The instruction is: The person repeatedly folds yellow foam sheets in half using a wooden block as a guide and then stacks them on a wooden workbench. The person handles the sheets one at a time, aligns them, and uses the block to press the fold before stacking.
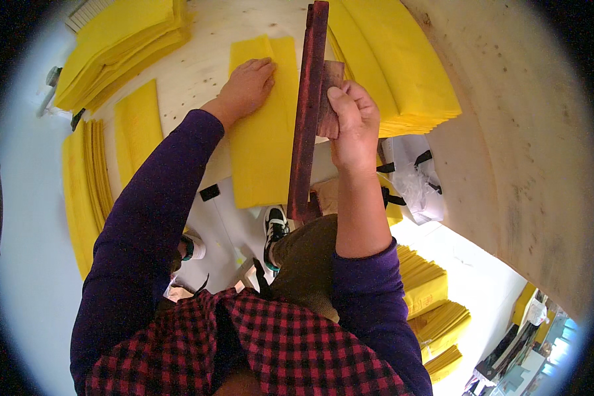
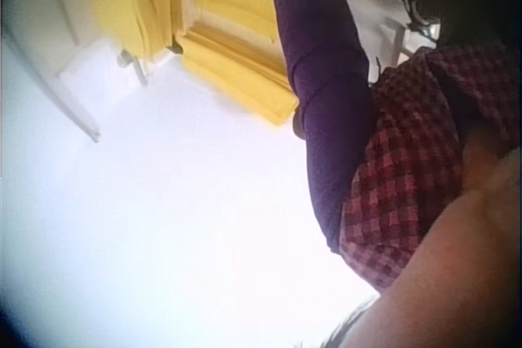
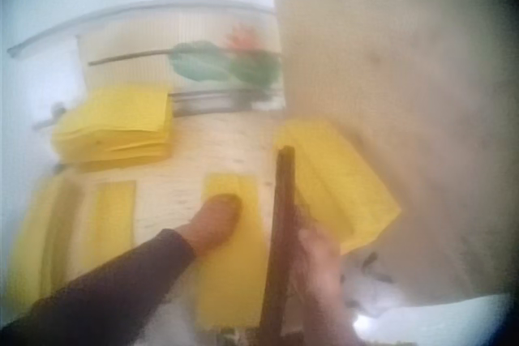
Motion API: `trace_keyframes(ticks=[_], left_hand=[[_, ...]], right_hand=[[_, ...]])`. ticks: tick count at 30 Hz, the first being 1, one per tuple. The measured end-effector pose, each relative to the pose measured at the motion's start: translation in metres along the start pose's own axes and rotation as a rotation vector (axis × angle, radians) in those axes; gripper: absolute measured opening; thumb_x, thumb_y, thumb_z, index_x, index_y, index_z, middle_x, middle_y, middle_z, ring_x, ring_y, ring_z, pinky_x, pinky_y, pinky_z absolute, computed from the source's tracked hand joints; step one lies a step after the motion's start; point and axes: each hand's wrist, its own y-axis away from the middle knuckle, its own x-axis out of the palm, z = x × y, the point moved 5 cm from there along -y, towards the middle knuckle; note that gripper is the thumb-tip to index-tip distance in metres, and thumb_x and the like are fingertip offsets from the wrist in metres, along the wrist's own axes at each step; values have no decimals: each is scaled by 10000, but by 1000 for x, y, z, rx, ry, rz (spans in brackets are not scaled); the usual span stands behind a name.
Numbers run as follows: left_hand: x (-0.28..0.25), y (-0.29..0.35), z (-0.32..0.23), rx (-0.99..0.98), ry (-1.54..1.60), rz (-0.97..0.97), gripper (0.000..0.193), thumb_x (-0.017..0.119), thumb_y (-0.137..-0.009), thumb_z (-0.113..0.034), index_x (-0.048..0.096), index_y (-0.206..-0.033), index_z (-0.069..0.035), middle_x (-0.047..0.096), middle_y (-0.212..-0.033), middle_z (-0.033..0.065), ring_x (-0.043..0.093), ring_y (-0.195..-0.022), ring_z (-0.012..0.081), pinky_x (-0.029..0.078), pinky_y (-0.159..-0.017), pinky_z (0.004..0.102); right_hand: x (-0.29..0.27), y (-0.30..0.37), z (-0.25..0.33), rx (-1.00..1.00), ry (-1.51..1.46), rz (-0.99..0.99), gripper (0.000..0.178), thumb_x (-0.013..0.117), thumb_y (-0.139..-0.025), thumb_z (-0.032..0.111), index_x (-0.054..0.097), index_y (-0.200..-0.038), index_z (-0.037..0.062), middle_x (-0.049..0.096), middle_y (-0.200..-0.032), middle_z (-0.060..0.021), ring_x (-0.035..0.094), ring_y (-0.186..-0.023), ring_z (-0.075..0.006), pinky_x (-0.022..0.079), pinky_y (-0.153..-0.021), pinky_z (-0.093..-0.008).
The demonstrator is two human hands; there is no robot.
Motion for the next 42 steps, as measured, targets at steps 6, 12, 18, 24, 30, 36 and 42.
trace_keyframes(ticks=[6, 12, 18, 24, 30, 36, 42], left_hand=[[7, 5, 0, 21, -123, 1, 469, 370, -928, -317, 375, -1323, -65, 354, -1390, 133, 296, -1300, 286, 216, -1070, 430], [-8, -5, 18, -64, 457, -65, 390, 435, -912, -182, 435, -1286, -71, 448, -1314, 147, 404, -1229, 302, 307, -1028, 345], [-68, 16, 35, -165, 483, -376, 329, 438, -892, -98, 530, -1207, -95, 569, -1157, 136, 520, -1082, 209, 386, -925, 291], [-102, 105, 14, -358, 537, -523, 319, 433, -861, -59, 552, -1158, -67, 585, -1066, 152, 551, -960, 246, 411, -860, 300], [-94, 198, -37, -479, 730, -570, 261, 448, -851, -50, 561, -1086, -28, 583, -975, 125, 550, -870, 192, 427, -800, 283], [-37, 252, -71, -899, 1288, -313, 162, 533, -854, -144, 544, -992, -61, 551, -910, 27, 510, -826, 117, 411, -720, 261], [0, 244, -88, -1087, 1698, -39, 260, 568, -876, -287, 549, -1041, -86, 582, -983, 22, 554, -866, 142, 424, -719, 277]], right_hand=[[3, 1, 0, 7, 69, 10, 171, 544, -848, 89, 476, -693, 71, 486, -645, 36, 403, -507, -32, 322, -423, -198], [6, 3, -4, 17, 269, 12, 155, 583, -832, 92, 499, -712, 41, 492, -636, 42, 406, -533, -31, 345, -477, -193], [7, 4, -8, -6, 655, -11, 194, 622, -798, 141, 541, -718, -16, 547, -611, -3, 463, -547, -53, 389, -492, -228], [32, -3, -12, -81, 1023, 44, 313, 630, -733, 280, 545, -721, -21, 571, -605, -114, 534, -537, -213, 432, -529, -326], [64, -9, -15, -53, 1320, 184, 351, 562, -723, 345, 563, -759, -4, 609, -712, -151, 590, -689, -316, 461, -622, -398], [96, -22, -30, -6, 1591, 292, 351, 538, -712, 357, 604, -823, 30, 632, -821, -159, 608, -786, -317, 475, -684, -412], [101, -33, -55, 66, 1715, 327, 376, 537, -710, 364, 625, -890, 47, 641, -895, -159, 613, -855, -308, 482, -728, -398]])
